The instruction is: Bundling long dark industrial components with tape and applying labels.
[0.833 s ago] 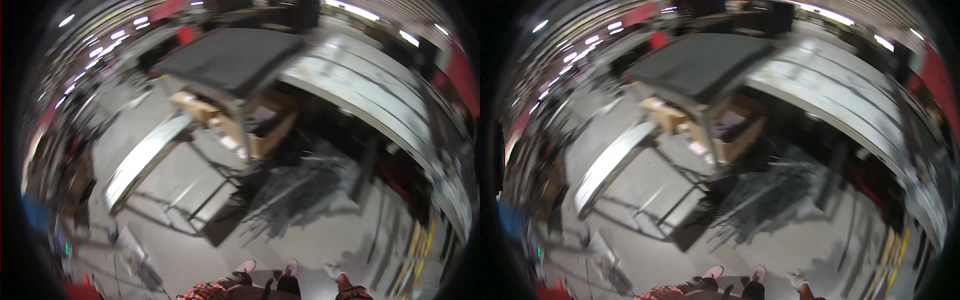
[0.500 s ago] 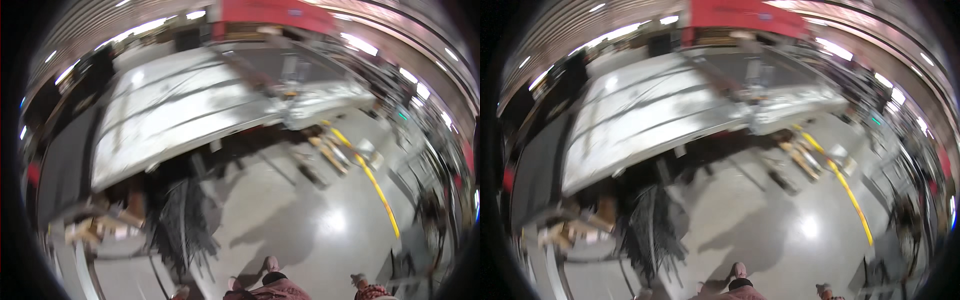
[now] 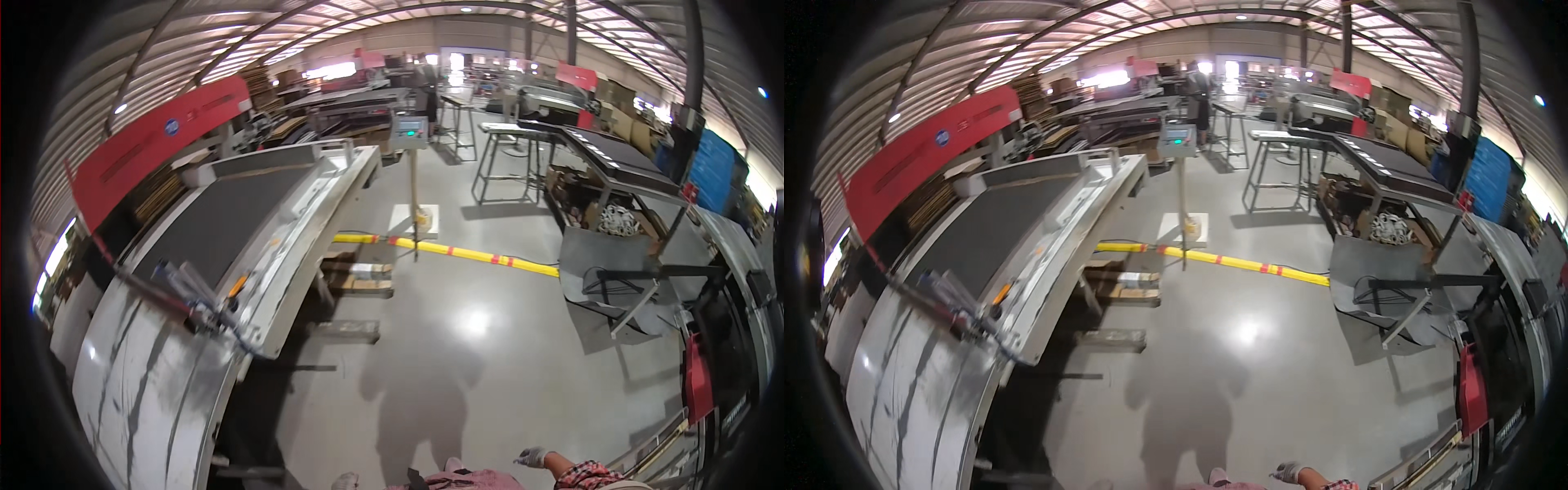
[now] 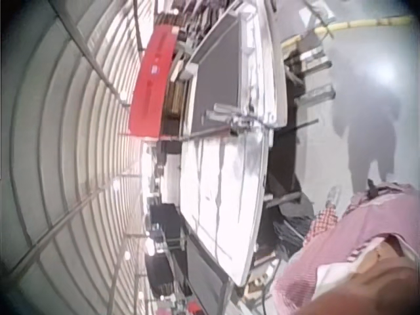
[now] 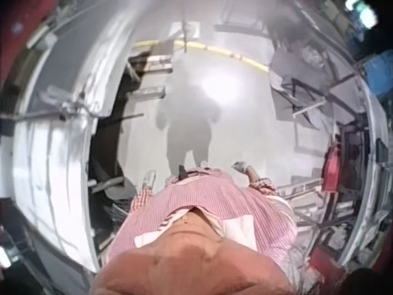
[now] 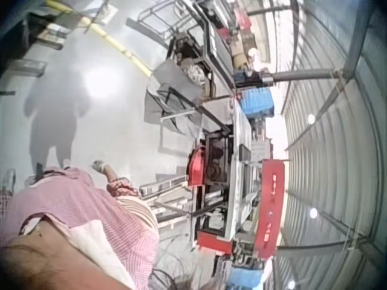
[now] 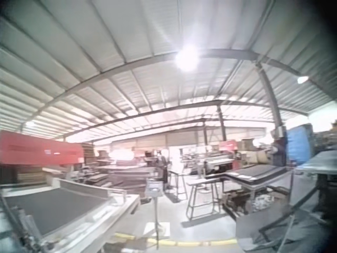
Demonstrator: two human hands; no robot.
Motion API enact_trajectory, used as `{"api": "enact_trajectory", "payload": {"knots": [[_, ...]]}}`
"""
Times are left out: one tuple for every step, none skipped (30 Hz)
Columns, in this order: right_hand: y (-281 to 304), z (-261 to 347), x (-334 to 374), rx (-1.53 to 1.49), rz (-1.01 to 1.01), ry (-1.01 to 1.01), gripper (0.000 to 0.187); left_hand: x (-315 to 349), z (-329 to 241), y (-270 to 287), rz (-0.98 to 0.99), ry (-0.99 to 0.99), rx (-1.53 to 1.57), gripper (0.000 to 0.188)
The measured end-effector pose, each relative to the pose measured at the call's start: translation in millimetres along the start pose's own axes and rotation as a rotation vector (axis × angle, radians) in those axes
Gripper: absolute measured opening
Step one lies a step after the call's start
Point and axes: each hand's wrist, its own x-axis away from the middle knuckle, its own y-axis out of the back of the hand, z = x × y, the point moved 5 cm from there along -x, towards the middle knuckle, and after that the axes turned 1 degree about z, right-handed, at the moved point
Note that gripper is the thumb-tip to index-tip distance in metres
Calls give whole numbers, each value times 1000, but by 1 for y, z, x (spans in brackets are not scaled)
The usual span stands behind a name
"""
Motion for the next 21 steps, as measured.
{"api": "enact_trajectory", "payload": {"knots": [[34,16,8,104,-97,-69,69,-18,-12,8,47,-20,-4,61],[60,28,12,89,-107,-74,69,-38,-20,14,107,-42,-4,62],[91,37,14,64,-203,-67,70,-50,-51,13,100,-43,-103,61],[124,49,15,36,-300,-63,71,-57,-98,10,100,-54,-204,60],[157,74,20,-69,-326,0,70,-55,-131,9,113,-47,-309,59],[187,99,21,-172,-353,66,70,-65,-158,6,126,-54,-379,58],[208,116,12,-185,-361,60,70,-75,-187,4,145,-70,-451,57],[229,134,3,-250,-379,127,68,-86,-214,0,162,-79,-507,56],[247,142,-7,-317,-400,196,66,-100,-234,-2,178,-98,-567,56],[258,138,-22,-331,-414,190,66,-114,-254,-5,195,-111,-615,55],[264,134,-43,-343,-403,212,65,-132,-273,-6,207,-123,-659,54],[273,139,-55,-352,-377,237,65,-148,-290,-2,214,-124,-697,54],[278,131,-57,-376,-340,212,64,-168,-310,0,221,-128,-732,53],[284,115,-68,-359,-379,159,63,-190,-329,6,229,-129,-766,52],[281,87,-86,-343,-426,102,62,-214,-352,10,243,-128,-802,52],[265,37,-110,-384,-396,-46,63,-239,-379,12,256,-139,-846,52],[237,-30,-128,-353,-507,-149,62,-265,-410,16,257,-158,-900,51],[245,-36,-115,-418,-356,-309,61,-288,-433,25,233,-151,-931,51],[241,-39,-91,-205,-485,-319,57,-316,-463,31,211,-165,-968,50],[249,-38,-62,-412,-404,-410,57,-347,-492,36,185,-177,-994,50],[225,-72,-68,-332,-330,-412,61,-385,-535,32,165,-227,-1028,50]]}}
